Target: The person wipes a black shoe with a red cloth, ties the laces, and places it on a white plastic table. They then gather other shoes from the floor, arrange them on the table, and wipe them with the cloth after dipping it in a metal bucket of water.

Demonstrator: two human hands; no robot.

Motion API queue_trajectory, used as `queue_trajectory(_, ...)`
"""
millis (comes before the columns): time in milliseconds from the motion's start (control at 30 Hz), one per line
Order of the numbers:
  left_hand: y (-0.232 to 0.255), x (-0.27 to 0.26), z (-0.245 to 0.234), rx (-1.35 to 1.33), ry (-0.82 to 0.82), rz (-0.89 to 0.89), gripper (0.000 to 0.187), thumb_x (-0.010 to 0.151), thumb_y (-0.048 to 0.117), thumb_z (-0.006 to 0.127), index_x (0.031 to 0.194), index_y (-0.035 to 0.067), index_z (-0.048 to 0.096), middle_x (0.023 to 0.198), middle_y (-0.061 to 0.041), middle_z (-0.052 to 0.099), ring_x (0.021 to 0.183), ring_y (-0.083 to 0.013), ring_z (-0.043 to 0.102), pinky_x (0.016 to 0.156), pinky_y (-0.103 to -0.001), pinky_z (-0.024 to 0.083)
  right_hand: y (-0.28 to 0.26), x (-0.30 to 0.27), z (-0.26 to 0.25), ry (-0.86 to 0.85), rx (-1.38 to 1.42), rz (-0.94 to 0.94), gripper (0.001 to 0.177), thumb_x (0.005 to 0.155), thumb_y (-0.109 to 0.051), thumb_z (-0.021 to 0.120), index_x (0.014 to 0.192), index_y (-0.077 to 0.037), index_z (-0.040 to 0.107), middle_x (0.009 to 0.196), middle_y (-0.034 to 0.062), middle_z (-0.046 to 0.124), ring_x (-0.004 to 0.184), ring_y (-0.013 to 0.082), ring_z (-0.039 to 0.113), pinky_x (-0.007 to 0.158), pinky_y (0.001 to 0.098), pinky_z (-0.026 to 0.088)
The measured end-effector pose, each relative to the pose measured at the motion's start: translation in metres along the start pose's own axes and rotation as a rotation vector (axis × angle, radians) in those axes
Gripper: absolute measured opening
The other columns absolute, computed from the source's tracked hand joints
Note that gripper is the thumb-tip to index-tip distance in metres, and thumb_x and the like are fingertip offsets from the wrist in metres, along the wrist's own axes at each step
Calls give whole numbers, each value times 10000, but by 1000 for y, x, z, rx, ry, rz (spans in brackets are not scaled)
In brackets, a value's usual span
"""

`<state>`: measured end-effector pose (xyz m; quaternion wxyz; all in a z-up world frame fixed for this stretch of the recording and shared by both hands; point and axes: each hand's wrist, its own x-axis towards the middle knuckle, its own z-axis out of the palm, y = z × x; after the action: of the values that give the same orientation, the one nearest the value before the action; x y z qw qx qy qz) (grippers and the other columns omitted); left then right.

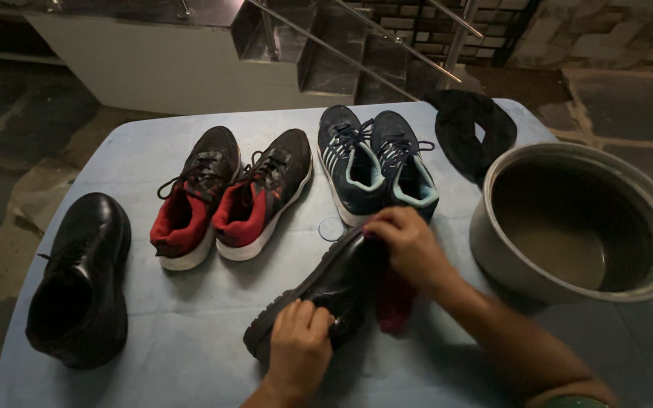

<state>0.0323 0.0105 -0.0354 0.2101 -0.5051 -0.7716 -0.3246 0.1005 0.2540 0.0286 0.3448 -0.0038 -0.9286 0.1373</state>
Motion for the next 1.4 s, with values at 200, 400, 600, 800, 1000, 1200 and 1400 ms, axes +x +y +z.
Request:
queue_trajectory(200, -1, 0, -4, -4, 38, 85, 103, 730, 54, 683, 799, 76, 610, 818, -117, 592, 903, -357, 636, 891, -476, 514, -37, -27, 39, -135, 52, -274, 399, 838, -118, 613, 1222, -62, 706, 1208, 142, 638, 1162, 350, 571, 967, 492, 448)
queue_trajectory(400, -3, 6, -15, -110, -3, -18, 175, 662, 44, 694, 825, 57, 631, 800, -106, 594, 805, -329, 609, 725, -456, 492, -37, -33, 42, -256, 190, -523, 418, 878, -166, 624, 1281, -92, 708, 1269, 111, 645, 1226, 318, 552, 1017, 493, 442)
queue_trajectory(600, -9, 14, -24, -136, 30, -81, 207, 622, -16, 699, 755, 84, 577, 772, -94, 556, 772, -322, 584, 688, -444, 488, 20, -6, 8, -267, 329, -558, 414, 792, -102, 671, 1199, -153, 726, 1189, 75, 686, 1199, 300, 601, 1025, 465, 492)
queue_trajectory(800, -11, 15, -20, -118, 61, -108, 284, 582, -35, 711, 811, 39, 560, 825, -147, 554, 795, -375, 575, 694, -466, 491, -17, -20, 21, -179, 303, -394, 421, 838, -74, 688, 1254, -113, 736, 1247, 80, 700, 1203, 292, 627, 1034, 460, 512)
queue_trajectory(1000, -19, 18, -24, -206, 75, -205, 271, 586, -33, 729, 783, 64, 570, 802, -127, 570, 792, -364, 593, 688, -461, 488, 1, -10, 20, -202, 324, -570, 436, 777, -102, 688, 1212, -101, 722, 1253, 104, 694, 1203, 327, 620, 1026, 468, 505)
queue_trajectory(1200, -25, 22, -27, -266, 78, -260, 271, 579, -24, 738, 782, 73, 586, 769, -103, 596, 740, -328, 621, 647, -432, 503, -6, -15, 24, -77, 335, -501, 343, 887, -65, 688, 1210, -143, 772, 1279, 63, 693, 1229, 264, 641, 1064, 417, 544)
queue_trajectory(1400, -26, 23, -25, -337, 127, -394, 374, 608, -53, 739, 885, 56, 513, 789, -88, 636, 700, -277, 681, 642, -374, 545, -12, -19, 42, -171, 326, -678, 299, 834, -115, 743, 1131, -114, 778, 1286, 85, 700, 1234, 287, 631, 1038, 455, 526)
